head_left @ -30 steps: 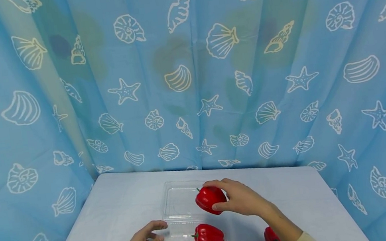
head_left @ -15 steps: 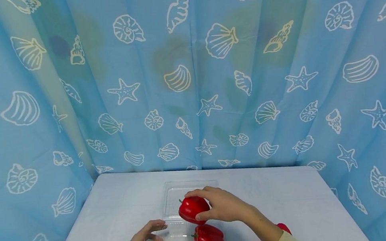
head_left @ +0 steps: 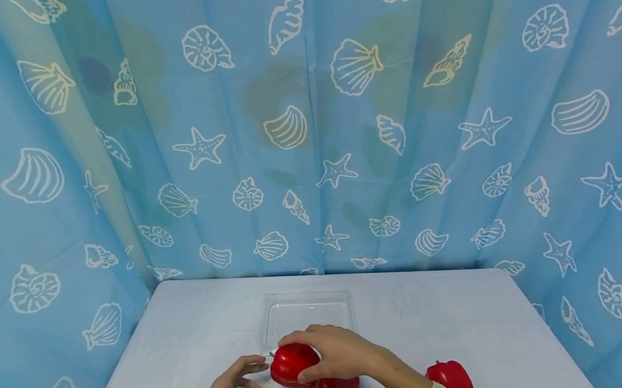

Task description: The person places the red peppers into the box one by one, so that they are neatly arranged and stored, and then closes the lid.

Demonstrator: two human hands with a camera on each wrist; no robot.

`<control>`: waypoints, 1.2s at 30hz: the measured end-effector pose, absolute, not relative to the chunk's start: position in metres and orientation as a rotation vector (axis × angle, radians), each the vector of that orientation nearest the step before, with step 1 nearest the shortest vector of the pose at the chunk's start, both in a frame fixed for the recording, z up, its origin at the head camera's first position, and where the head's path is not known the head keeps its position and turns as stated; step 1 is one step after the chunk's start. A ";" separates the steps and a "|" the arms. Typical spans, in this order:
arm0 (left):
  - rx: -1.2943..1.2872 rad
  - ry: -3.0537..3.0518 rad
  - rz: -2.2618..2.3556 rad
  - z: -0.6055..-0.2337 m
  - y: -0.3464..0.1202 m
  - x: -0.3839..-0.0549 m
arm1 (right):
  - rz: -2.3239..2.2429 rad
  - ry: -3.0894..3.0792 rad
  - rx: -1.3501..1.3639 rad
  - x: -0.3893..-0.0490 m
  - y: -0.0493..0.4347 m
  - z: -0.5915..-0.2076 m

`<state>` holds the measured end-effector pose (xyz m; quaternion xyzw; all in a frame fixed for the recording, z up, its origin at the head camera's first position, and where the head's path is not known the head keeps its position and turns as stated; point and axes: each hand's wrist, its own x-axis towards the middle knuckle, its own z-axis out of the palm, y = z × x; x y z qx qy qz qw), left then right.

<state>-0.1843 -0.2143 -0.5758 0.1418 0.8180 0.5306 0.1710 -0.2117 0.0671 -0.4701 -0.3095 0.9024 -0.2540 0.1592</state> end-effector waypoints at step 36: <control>0.454 2.200 1.538 -0.578 -0.219 -0.188 | -0.307 2.686 -1.026 -0.206 0.038 -0.501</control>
